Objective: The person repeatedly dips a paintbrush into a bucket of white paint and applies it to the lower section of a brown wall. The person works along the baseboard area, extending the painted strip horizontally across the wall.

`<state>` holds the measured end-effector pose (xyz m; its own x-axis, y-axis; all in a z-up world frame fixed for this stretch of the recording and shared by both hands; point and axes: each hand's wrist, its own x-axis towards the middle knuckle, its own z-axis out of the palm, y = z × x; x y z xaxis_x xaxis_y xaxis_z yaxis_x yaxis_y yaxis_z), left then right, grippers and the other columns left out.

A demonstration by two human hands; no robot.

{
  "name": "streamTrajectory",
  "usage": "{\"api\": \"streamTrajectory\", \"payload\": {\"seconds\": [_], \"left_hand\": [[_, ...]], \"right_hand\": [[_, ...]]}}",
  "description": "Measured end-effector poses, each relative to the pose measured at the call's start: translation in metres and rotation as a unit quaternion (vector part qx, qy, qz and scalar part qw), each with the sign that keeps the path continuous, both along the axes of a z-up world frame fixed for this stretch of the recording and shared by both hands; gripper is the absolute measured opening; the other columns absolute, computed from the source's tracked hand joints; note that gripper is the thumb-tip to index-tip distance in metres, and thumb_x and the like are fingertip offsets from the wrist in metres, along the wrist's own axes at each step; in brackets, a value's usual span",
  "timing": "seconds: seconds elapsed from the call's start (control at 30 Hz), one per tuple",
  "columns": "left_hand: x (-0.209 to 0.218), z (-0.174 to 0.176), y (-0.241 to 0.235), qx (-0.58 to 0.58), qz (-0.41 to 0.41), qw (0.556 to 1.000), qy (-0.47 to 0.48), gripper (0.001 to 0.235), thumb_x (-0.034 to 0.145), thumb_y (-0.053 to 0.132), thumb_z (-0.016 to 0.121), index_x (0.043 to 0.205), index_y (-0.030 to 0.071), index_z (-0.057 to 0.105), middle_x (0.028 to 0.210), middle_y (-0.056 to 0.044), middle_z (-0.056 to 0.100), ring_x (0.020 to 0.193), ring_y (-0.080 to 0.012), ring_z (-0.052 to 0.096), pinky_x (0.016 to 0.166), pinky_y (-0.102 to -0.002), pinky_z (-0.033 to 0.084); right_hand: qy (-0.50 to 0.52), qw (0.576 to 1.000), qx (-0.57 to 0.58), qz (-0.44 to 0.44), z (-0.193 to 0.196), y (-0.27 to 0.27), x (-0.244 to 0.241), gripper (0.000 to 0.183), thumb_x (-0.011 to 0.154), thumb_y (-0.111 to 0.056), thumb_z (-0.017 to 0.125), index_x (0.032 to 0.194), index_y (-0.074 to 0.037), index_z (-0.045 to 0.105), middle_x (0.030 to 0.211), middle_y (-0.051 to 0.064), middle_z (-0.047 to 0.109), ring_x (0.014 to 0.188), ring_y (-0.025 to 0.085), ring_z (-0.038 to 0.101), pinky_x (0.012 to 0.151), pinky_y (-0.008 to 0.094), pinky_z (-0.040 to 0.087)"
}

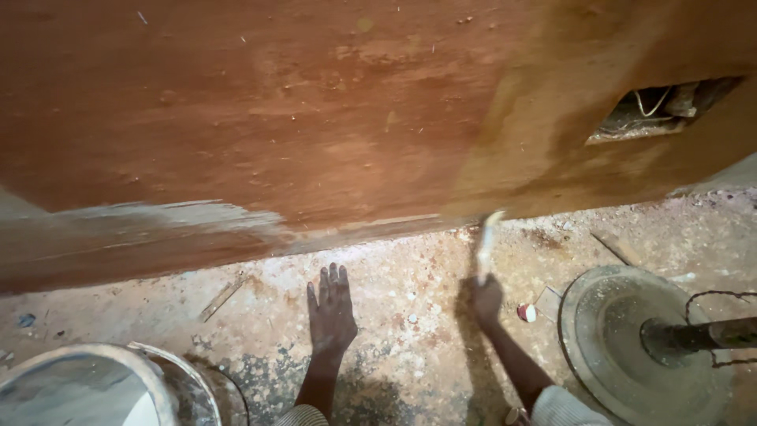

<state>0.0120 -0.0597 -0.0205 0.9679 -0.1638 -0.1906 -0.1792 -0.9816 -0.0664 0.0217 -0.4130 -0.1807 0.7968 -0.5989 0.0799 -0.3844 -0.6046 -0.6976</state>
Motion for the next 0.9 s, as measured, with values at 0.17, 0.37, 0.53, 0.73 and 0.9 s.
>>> {"api": "streamTrajectory", "payload": {"seconds": [0.17, 0.37, 0.53, 0.73, 0.9], "left_hand": [[0.001, 0.006, 0.004, -0.010, -0.001, 0.999, -0.046, 0.089, 0.083, 0.010, 0.053, 0.161, 0.002, 0.011, 0.169, -0.019, 0.010, 0.157, -0.0329, 0.009, 0.125, -0.053, 0.010], [0.008, 0.027, 0.000, 0.019, -0.019, 0.999, 0.021, 0.091, 0.083, 0.007, 0.053, 0.162, 0.004, 0.008, 0.171, -0.019, 0.005, 0.158, -0.0338, 0.005, 0.125, -0.052, 0.007], [0.007, 0.038, -0.001, -0.026, -0.018, 0.999, -0.035, 0.089, 0.085, 0.011, 0.053, 0.161, -0.001, 0.009, 0.170, -0.022, 0.007, 0.156, -0.0357, 0.008, 0.124, -0.054, 0.011], [0.007, 0.030, 0.022, -0.050, 0.008, 0.999, -0.007, 0.094, 0.083, 0.018, 0.058, 0.160, 0.000, 0.009, 0.169, -0.020, 0.009, 0.157, -0.0347, 0.010, 0.125, -0.053, 0.012], [0.009, 0.020, 0.038, -0.042, 0.016, 0.997, -0.060, 0.093, 0.081, 0.017, 0.060, 0.160, 0.000, 0.012, 0.169, -0.019, 0.012, 0.156, -0.0351, 0.013, 0.124, -0.053, 0.014]], "right_hand": [[0.080, 0.977, 0.144, 0.133, 0.017, 0.096, -0.020, 0.038, 0.095, -0.037, 0.065, 0.098, 0.001, 0.063, 0.066, 0.018, 0.067, 0.054, 0.027, 0.067, 0.060, 0.045, 0.055], [0.060, 0.909, 0.115, 0.396, 0.044, 0.138, -0.044, 0.044, 0.095, -0.039, 0.064, 0.121, -0.003, 0.065, 0.082, 0.018, 0.071, 0.070, 0.028, 0.069, 0.068, 0.047, 0.055], [0.119, 0.952, 0.132, 0.249, 0.031, 0.099, -0.023, 0.050, 0.091, -0.040, 0.069, 0.120, -0.001, 0.063, 0.088, 0.018, 0.075, 0.072, 0.029, 0.073, 0.074, 0.044, 0.056], [-0.001, 0.969, 0.231, -0.083, 0.054, -0.049, -0.019, 0.038, 0.096, -0.032, 0.065, 0.094, 0.006, 0.060, 0.083, 0.021, 0.071, 0.070, 0.042, 0.067, 0.067, 0.058, 0.052], [-0.130, 0.882, 0.405, -0.204, 0.055, -0.080, -0.021, 0.024, 0.103, -0.023, 0.064, 0.098, -0.004, 0.050, 0.077, 0.011, 0.055, 0.062, 0.032, 0.046, 0.056, 0.055, 0.030]]}}
